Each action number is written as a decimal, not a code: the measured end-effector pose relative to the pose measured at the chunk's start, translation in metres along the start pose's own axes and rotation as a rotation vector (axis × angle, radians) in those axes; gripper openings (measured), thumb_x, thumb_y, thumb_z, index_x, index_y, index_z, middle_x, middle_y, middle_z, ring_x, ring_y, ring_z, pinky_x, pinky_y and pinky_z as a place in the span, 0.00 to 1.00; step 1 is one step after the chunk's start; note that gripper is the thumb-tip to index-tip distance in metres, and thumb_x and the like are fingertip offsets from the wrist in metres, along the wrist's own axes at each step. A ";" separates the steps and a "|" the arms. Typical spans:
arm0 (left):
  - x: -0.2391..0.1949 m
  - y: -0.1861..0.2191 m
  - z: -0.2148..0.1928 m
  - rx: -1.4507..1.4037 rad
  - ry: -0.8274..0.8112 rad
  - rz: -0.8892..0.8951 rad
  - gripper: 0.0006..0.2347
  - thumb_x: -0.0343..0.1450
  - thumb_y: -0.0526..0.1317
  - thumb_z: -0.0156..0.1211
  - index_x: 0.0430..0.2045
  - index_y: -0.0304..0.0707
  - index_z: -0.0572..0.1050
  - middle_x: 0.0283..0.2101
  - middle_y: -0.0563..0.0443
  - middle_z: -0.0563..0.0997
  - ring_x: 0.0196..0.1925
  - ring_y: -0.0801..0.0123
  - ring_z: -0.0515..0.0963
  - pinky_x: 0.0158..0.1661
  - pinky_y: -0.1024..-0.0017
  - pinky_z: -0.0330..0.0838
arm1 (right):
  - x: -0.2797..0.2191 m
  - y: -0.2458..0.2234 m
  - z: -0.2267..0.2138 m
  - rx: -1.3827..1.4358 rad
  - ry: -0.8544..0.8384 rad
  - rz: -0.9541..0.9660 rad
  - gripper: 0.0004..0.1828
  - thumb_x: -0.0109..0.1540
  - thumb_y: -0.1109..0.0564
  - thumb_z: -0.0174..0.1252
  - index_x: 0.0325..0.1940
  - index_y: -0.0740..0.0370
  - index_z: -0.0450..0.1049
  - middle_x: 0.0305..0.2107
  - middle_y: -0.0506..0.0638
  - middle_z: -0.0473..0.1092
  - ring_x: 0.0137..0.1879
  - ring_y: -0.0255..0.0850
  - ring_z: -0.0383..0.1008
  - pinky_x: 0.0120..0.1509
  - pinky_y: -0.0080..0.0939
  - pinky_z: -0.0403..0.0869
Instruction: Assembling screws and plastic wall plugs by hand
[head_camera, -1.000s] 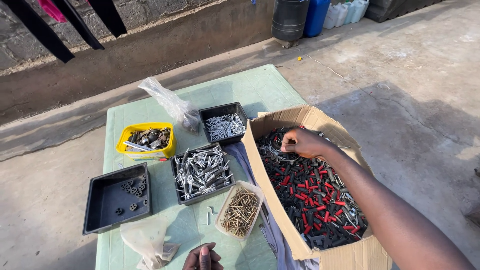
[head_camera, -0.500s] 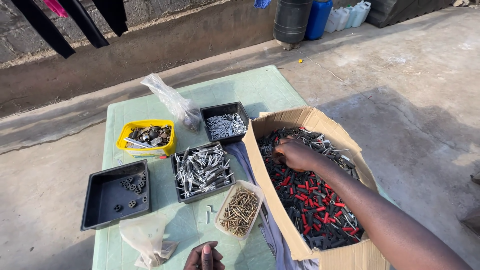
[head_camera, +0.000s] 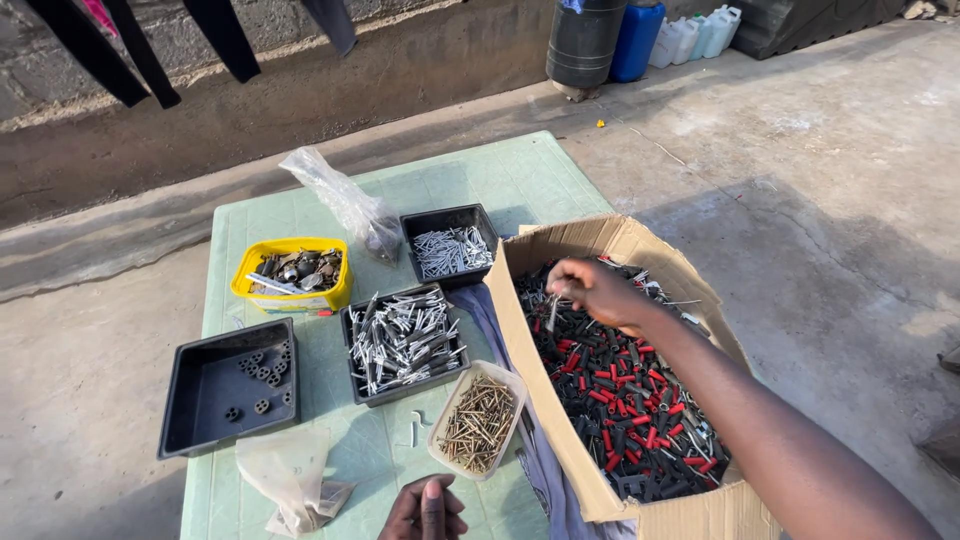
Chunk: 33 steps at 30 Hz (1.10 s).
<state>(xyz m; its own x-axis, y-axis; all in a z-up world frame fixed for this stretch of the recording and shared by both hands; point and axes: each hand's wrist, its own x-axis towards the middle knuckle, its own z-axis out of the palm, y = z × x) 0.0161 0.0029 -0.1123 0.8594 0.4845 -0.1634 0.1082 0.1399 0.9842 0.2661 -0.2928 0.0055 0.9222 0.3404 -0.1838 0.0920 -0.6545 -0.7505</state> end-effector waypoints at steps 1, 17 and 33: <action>-0.006 0.013 0.007 -0.033 -0.060 0.039 0.14 0.73 0.43 0.56 0.31 0.29 0.85 0.18 0.41 0.83 0.11 0.63 0.77 0.13 0.73 0.66 | 0.001 0.007 -0.004 0.283 0.011 -0.049 0.07 0.69 0.53 0.53 0.46 0.57 0.73 0.46 0.52 0.76 0.52 0.42 0.74 0.53 0.43 0.72; -0.032 0.136 0.160 0.548 -0.379 0.404 0.08 0.71 0.46 0.63 0.41 0.50 0.75 0.34 0.56 0.86 0.37 0.56 0.83 0.37 0.55 0.71 | -0.109 -0.040 0.021 1.147 0.227 0.021 0.06 0.61 0.63 0.62 0.38 0.69 0.74 0.32 0.61 0.74 0.33 0.47 0.75 0.39 0.42 0.77; -0.033 0.116 0.160 -0.212 -0.362 -0.017 0.01 0.69 0.28 0.67 0.30 0.31 0.82 0.27 0.43 0.88 0.29 0.68 0.89 0.32 0.76 0.85 | -0.146 -0.045 0.061 1.002 0.430 -0.022 0.06 0.56 0.65 0.68 0.30 0.67 0.75 0.27 0.54 0.74 0.33 0.40 0.73 0.39 0.38 0.68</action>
<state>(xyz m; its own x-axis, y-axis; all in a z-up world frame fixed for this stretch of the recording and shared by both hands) 0.0801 -0.1346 0.0185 0.9825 0.1513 -0.1084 0.0514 0.3387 0.9395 0.1046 -0.2718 0.0268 0.9963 -0.0467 -0.0727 -0.0579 0.2629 -0.9631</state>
